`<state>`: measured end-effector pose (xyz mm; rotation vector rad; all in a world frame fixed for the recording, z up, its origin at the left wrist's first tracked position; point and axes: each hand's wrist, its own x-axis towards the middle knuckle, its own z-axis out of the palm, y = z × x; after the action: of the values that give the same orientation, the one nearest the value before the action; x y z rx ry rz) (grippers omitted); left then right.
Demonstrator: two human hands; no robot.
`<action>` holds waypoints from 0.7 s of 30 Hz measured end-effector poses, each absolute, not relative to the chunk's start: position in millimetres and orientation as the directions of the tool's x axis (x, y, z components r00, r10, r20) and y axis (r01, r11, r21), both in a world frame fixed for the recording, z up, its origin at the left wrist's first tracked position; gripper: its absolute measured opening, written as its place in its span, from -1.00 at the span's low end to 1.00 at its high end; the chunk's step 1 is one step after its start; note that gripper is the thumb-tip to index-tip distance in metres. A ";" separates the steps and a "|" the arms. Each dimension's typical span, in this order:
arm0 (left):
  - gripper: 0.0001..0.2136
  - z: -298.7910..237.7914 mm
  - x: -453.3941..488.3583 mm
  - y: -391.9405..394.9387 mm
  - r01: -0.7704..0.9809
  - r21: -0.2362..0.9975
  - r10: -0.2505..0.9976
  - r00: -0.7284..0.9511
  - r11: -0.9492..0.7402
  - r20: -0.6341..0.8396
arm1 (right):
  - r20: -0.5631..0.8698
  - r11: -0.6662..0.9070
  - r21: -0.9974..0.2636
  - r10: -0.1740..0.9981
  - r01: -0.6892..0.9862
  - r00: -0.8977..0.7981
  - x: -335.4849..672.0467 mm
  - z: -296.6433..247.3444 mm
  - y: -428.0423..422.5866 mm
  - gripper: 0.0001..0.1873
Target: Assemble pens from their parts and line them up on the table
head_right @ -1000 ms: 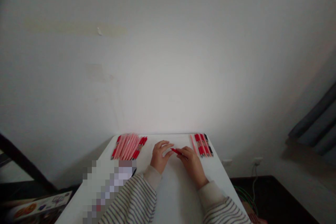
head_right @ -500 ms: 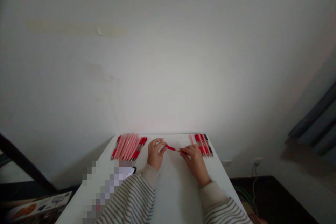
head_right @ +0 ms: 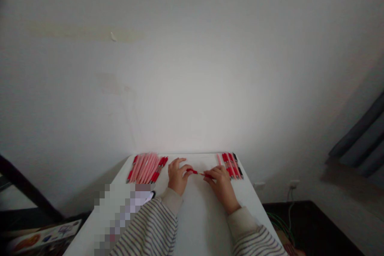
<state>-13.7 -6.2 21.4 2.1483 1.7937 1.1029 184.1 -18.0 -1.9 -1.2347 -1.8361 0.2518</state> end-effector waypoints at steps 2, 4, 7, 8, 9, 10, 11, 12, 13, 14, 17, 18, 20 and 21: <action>-0.90 22.2 -15.3 -5.7 0.806 0.526 0.893 0.006 -0.271 0.451 | 0.568 0.481 -0.555 0.815 0.679 -0.112 190.1 -4.1 -15.7 -0.73; -0.89 22.9 -17.0 -5.2 0.814 0.522 0.890 -0.015 -0.254 0.456 | 0.602 0.470 -0.513 0.794 0.718 -0.090 197.5 -5.6 -14.2 -0.77; -0.89 23.6 -18.5 -4.9 0.823 0.519 0.888 -0.039 -0.231 0.457 | 0.645 0.364 -0.452 0.764 0.814 0.017 207.6 -8.6 -14.4 -0.73; -0.89 23.6 -18.7 -4.9 0.825 0.519 0.889 -0.045 -0.224 0.456 | 0.658 0.293 -0.430 0.749 0.854 0.075 209.9 -10.2 -15.2 -0.73; -0.89 23.5 -18.6 -5.0 0.826 0.519 0.890 -0.047 -0.220 0.453 | 0.664 0.227 -0.404 0.739 0.886 0.114 211.7 -11.9 -16.1 -0.75; -0.89 23.4 -18.5 -5.2 0.826 0.521 0.893 -0.048 -0.216 0.447 | 0.669 0.178 -0.377 0.731 0.909 0.134 212.8 -13.7 -17.2 -0.77; -0.89 23.3 -18.2 -5.3 0.825 0.523 0.896 -0.049 -0.212 0.440 | 0.672 0.144 -0.348 0.727 0.926 0.139 213.4 -15.5 -18.2 -0.79; -0.89 23.2 -17.9 -5.5 0.824 0.527 0.900 -0.049 -0.209 0.434 | 0.675 0.119 -0.325 0.724 0.938 0.142 213.5 -16.9 -19.1 -0.81; -0.89 23.2 -17.6 -5.7 0.822 0.529 0.902 -0.047 -0.208 0.428 | 0.679 0.105 -0.309 0.720 0.945 0.142 213.3 -17.9 -19.8 -0.83; -0.89 23.3 -17.4 -5.9 0.821 0.531 0.904 -0.044 -0.209 0.425 | 0.684 0.099 -0.300 0.716 0.949 0.142 212.9 -18.4 -20.5 -0.84; -0.89 24.0 -17.1 -6.5 0.820 0.532 0.904 -0.041 -0.213 0.425 | 0.695 0.098 -0.306 0.702 0.947 0.152 210.8 -16.5 -22.2 -0.85; -0.89 24.2 -17.1 -6.7 0.819 0.532 0.904 -0.041 -0.214 0.426 | 0.692 0.095 -0.317 0.703 0.944 0.162 210.0 -14.8 -23.0 -0.85; -0.89 24.3 -17.0 -6.8 0.819 0.533 0.905 -0.040 -0.214 0.424 | 0.663 0.062 -0.341 0.723 0.938 0.193 207.9 -10.3 -25.3 -0.85; -0.89 24.1 -16.9 -6.7 0.818 0.534 0.906 -0.039 -0.213 0.421 | 0.637 0.029 -0.352 0.740 0.936 0.216 206.5 -7.6 -26.8 -0.84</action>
<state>-16.9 -6.7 24.1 2.0886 1.8886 1.0899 206.5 -26.8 -7.6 -1.7523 -1.5674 -0.3349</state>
